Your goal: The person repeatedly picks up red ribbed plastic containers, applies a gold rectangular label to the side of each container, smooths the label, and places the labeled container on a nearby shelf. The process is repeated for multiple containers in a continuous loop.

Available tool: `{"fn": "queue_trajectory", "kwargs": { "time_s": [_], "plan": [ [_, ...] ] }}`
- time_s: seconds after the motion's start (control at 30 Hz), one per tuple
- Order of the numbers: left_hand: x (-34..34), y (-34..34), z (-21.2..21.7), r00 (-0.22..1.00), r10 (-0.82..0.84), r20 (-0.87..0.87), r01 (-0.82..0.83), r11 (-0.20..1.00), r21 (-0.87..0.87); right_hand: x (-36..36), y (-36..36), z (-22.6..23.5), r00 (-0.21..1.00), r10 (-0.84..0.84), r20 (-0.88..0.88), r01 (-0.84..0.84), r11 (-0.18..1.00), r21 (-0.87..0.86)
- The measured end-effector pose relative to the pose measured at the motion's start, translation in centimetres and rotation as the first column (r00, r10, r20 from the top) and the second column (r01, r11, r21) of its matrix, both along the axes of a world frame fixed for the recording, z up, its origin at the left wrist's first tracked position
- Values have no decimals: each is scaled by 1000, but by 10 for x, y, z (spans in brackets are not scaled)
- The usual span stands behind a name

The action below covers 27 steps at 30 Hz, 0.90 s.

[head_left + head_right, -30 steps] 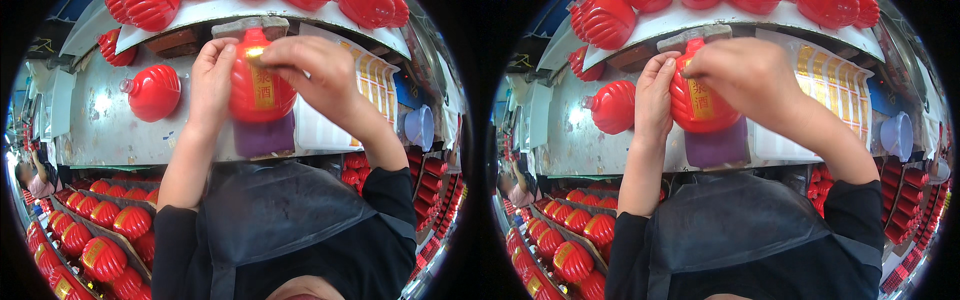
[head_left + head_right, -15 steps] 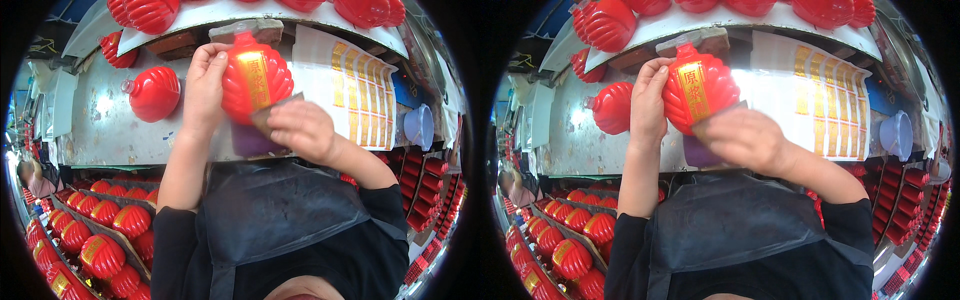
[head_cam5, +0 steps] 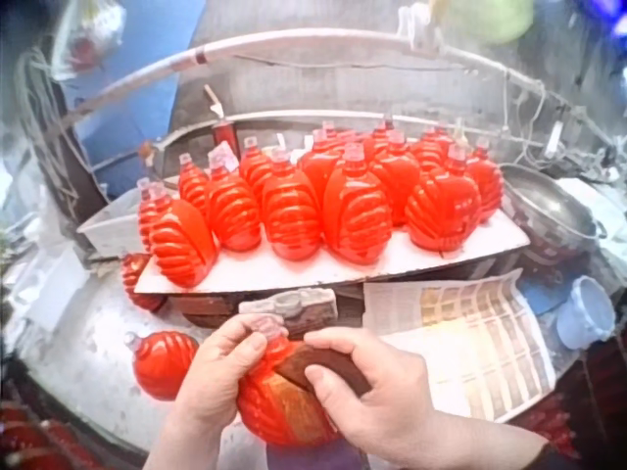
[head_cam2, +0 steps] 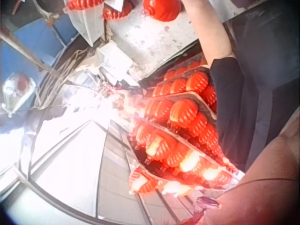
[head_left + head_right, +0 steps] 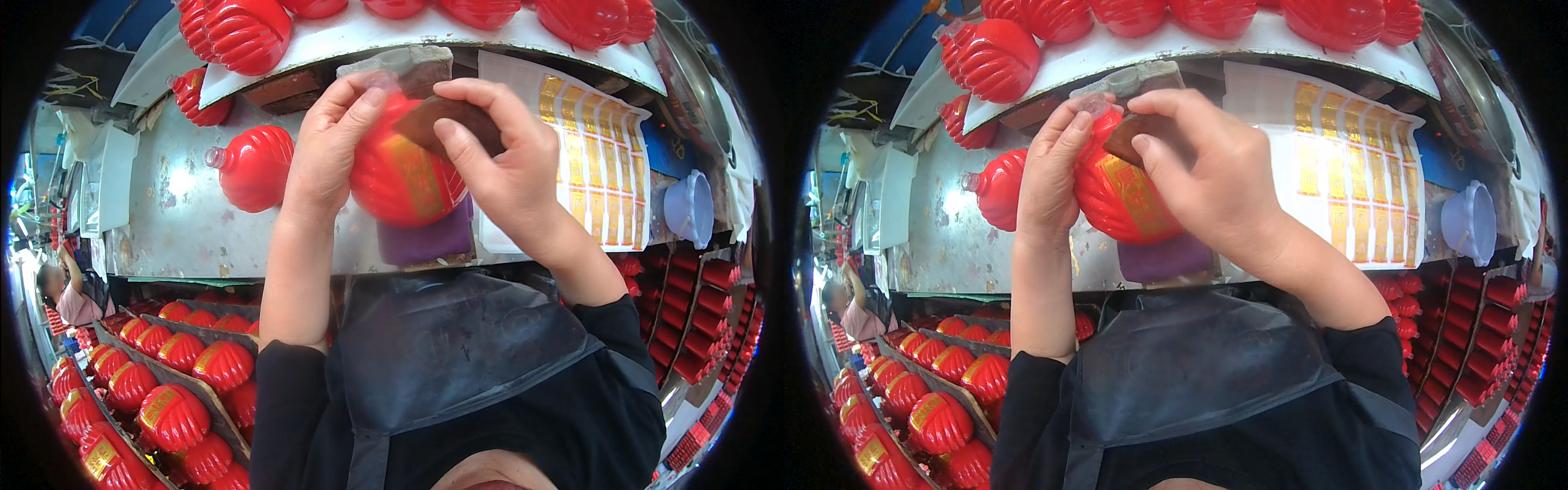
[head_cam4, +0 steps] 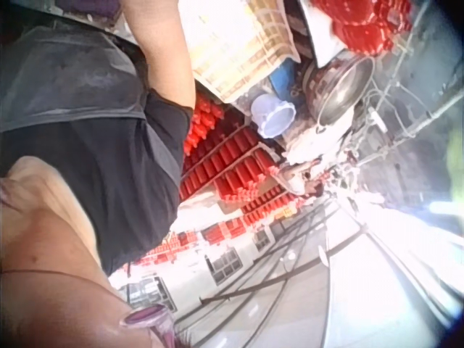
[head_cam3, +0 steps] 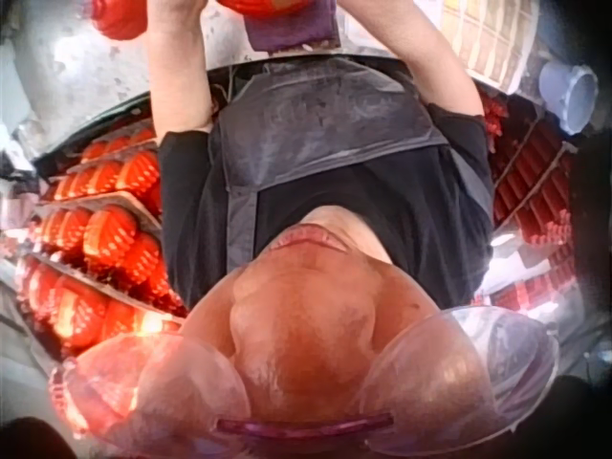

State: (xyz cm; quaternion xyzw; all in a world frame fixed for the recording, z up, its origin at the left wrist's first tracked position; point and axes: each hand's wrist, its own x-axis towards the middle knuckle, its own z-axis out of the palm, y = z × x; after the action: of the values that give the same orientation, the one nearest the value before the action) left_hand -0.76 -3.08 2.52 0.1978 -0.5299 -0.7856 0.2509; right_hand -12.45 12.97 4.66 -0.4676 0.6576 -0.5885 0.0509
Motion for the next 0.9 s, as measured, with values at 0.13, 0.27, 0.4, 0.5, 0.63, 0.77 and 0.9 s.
{"fn": "queue_trajectory", "kwargs": {
  "time_s": [0.13,0.27,0.4,0.5,0.63,0.77,0.9],
  "plan": [
    [-1,-3,2,996,-63,58,68,995,-77,-6,2,-18,980,-159,-122,162,986,23],
    [1,-2,2,997,-72,27,73,997,-18,-11,1,-26,980,-195,-34,194,980,-33],
    [3,2,2,999,-16,-50,18,999,36,-3,7,-15,978,-68,196,92,989,-115],
    [3,6,2,997,47,-54,-46,999,20,-1,7,-12,984,-4,-176,5,1000,7],
    [10,22,8,988,145,-56,-144,989,24,-10,0,-4,955,-145,-260,135,989,-56],
    [11,33,12,975,220,-42,-221,975,-11,5,11,0,763,86,-640,-207,971,-116],
    [16,46,19,962,270,-47,-272,961,-46,23,17,-4,862,112,-495,-189,976,-108]
  ]
}}
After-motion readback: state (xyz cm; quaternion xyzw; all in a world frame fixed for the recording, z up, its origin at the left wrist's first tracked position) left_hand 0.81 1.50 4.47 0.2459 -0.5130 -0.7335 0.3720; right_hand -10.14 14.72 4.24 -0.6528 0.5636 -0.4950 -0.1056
